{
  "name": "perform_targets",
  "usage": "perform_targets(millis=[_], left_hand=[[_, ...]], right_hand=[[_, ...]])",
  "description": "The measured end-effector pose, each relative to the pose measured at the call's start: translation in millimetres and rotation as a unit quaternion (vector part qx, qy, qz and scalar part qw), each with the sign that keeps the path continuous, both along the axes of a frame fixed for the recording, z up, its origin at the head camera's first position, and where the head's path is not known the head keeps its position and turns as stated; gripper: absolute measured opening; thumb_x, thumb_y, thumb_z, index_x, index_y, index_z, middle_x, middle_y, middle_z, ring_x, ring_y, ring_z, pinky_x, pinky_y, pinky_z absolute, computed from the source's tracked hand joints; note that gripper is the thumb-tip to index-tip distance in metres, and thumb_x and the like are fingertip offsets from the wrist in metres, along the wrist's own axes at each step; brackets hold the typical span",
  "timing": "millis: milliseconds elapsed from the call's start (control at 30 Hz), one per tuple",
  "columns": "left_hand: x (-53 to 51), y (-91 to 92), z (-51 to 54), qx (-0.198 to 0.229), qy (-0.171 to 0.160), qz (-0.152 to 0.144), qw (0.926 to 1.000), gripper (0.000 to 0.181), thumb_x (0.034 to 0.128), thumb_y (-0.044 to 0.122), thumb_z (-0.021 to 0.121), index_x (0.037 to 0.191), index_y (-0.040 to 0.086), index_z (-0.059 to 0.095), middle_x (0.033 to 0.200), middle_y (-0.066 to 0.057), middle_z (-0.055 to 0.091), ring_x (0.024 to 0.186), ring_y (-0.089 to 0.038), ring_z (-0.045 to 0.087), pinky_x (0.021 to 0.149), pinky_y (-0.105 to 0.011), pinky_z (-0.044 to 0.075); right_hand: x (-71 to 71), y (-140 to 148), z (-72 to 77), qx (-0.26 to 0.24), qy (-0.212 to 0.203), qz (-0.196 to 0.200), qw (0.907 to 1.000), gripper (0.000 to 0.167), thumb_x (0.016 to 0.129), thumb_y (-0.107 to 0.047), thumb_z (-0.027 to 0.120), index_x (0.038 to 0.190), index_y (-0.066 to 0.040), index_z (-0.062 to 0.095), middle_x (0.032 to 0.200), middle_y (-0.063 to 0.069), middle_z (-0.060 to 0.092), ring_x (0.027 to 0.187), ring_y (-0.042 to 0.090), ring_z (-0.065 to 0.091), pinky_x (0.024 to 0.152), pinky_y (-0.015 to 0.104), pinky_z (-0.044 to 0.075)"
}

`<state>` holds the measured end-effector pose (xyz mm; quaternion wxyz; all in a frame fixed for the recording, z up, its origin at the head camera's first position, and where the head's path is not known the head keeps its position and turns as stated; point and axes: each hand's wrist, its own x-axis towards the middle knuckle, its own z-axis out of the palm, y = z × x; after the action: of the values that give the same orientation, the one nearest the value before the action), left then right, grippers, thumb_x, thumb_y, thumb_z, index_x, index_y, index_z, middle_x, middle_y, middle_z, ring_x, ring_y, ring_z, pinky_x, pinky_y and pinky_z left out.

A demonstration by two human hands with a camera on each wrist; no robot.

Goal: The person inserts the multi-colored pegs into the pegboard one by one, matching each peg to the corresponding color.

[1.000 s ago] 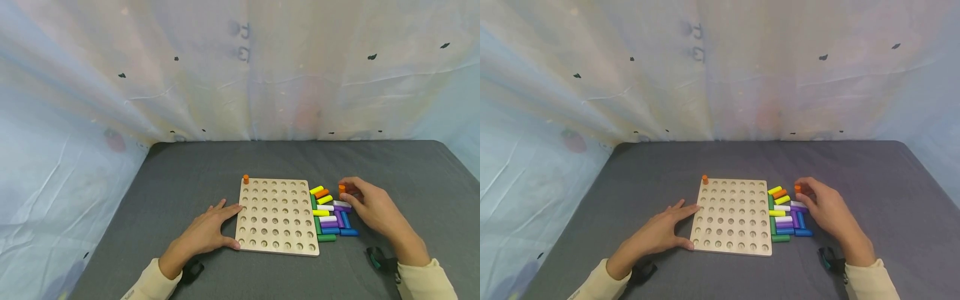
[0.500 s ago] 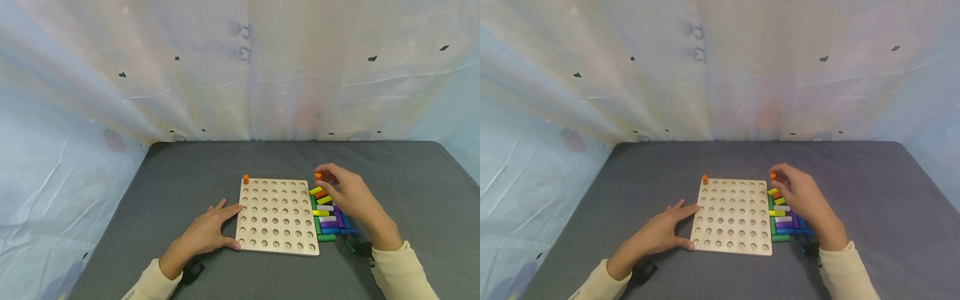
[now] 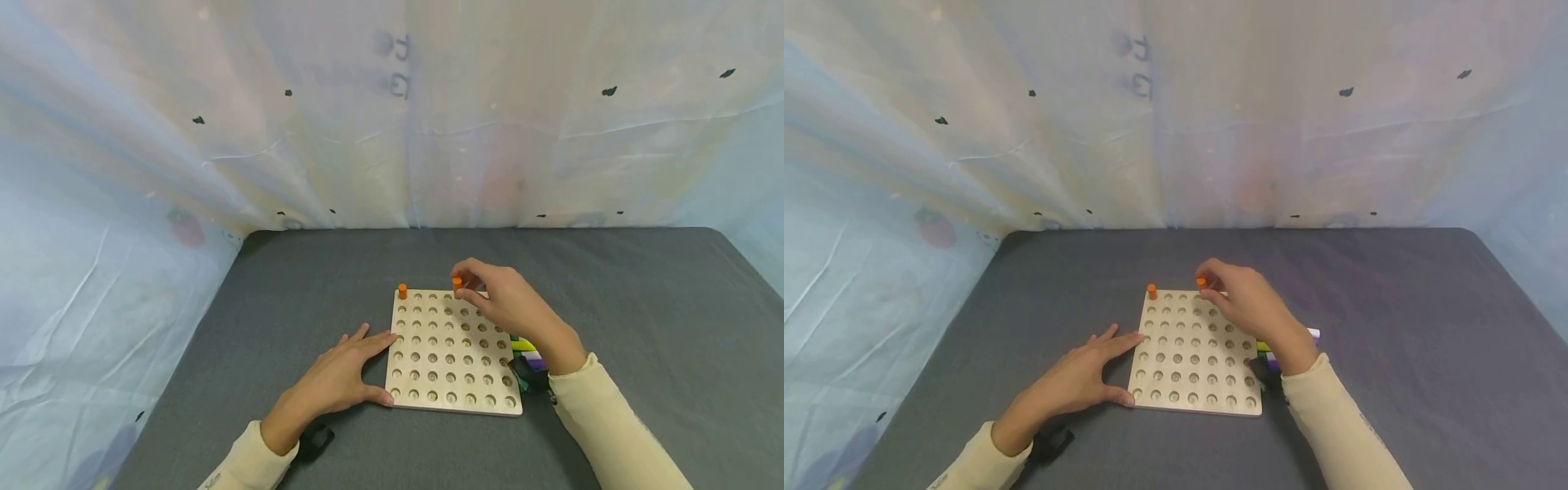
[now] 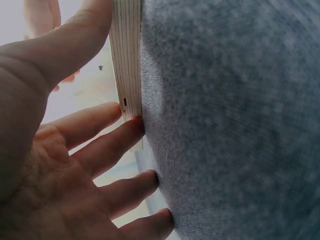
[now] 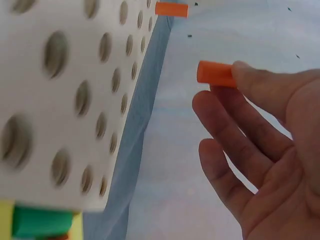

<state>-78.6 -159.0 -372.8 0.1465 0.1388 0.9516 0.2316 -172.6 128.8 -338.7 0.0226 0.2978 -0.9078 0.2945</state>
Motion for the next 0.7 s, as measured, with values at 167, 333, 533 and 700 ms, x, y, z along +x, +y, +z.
perform_targets(millis=[167,333,533,700], left_hand=[[-0.9,0.8,0.6,-0.002,-0.002,0.0,1.0,0.098,0.0656,0.049,0.088,0.152,0.031,0.043,0.158,0.006,0.042,0.154,-0.032,0.023,0.117,-0.063,0.024],[-1.9,2.3,-0.8,0.0,0.001,-0.004,1.0,0.098,0.066,0.05,0.087,0.151,0.031,0.044,0.157,0.006,0.042,0.153,-0.033,0.024,0.117,-0.063,0.024],[-2.2,2.8,-1.3,0.001,0.006,-0.009,0.9999,0.098,0.0664,0.049,0.087,0.152,0.031,0.043,0.158,0.007,0.042,0.153,-0.032,0.023,0.117,-0.064,0.024],[-0.8,2.4,-0.3,-0.002,0.006,-0.01,0.9999,0.098,0.0666,0.049,0.087,0.152,0.031,0.043,0.158,0.007,0.041,0.153,-0.032,0.023,0.118,-0.062,0.024]], right_hand=[[-12.1,-19.0,-1.5,0.014,-0.015,0.036,0.9991,0.027,0.096,-0.024,0.068,0.121,-0.018,0.063,0.108,-0.002,0.071,0.094,0.014,0.068,0.079,0.038,0.054],[-23.5,-28.5,-10.5,0.034,-0.005,0.057,0.9978,0.027,0.097,-0.025,0.066,0.122,-0.016,0.064,0.106,-0.002,0.071,0.093,0.013,0.068,0.081,0.037,0.055],[-30.5,-32.5,-15.1,0.033,0.037,0.06,0.997,0.025,0.097,-0.023,0.067,0.121,-0.015,0.066,0.108,-0.002,0.072,0.091,0.012,0.068,0.078,0.036,0.055],[-30.0,-40.5,-18.4,0.045,0.064,0.059,0.9952,0.025,0.097,-0.022,0.066,0.122,-0.017,0.066,0.11,-0.003,0.072,0.09,0.012,0.068,0.076,0.035,0.056]])
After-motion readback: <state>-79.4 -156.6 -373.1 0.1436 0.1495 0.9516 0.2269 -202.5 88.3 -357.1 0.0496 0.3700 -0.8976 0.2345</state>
